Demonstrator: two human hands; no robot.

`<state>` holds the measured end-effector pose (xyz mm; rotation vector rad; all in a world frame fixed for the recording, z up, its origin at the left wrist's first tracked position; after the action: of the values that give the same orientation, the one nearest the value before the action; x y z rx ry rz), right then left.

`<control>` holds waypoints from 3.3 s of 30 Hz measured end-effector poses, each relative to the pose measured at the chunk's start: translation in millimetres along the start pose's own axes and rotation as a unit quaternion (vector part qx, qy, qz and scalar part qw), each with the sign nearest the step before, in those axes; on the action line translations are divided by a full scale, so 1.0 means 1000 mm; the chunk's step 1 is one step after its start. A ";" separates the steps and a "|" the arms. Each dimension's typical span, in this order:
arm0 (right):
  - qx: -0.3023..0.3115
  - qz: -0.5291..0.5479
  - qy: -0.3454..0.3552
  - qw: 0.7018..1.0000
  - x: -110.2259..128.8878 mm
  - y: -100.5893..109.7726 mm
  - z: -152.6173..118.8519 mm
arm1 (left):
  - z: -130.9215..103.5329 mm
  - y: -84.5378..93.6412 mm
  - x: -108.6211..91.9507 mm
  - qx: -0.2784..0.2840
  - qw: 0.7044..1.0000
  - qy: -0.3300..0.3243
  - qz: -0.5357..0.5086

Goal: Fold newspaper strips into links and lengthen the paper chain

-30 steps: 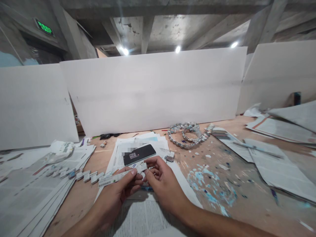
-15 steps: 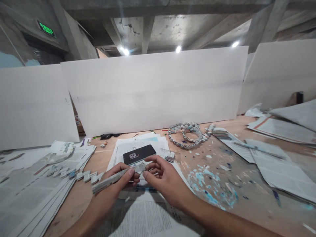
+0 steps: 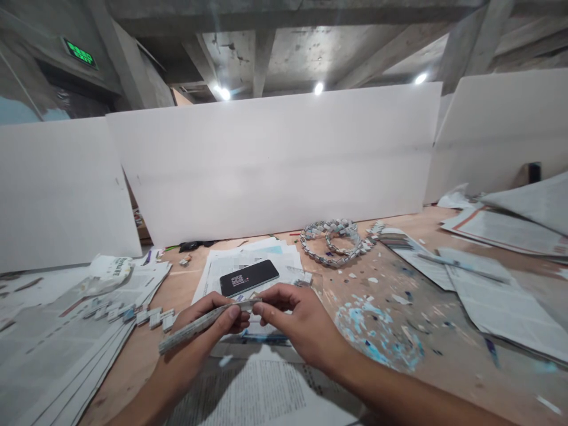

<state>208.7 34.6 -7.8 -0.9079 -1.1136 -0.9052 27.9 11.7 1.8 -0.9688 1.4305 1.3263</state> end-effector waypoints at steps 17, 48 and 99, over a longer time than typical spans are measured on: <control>0.021 0.063 -0.086 0.994 -0.003 0.002 0.001 | 0.003 0.002 0.003 0.010 1.000 0.008 -0.020; 0.061 -0.003 -0.041 0.997 -0.003 0.001 0.000 | 0.003 -0.002 0.007 0.031 0.998 0.020 -0.045; 0.005 0.069 -0.177 0.982 -0.012 0.017 0.007 | 0.005 -0.006 0.014 0.074 0.995 -0.005 -0.061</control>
<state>219.8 48.5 -20.0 -1.1535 -1.3363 -0.6372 30.9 16.3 -13.0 -0.9356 1.4175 1.1183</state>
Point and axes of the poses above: each hand's wrist, its own z-axis towards the middle knuckle, its own y-axis out of the back of the hand, x = y × z, the point moved 3 cm from there along z, towards the middle knuckle, and after that the axes turned 12 degrees about z, right-handed, at the moved point
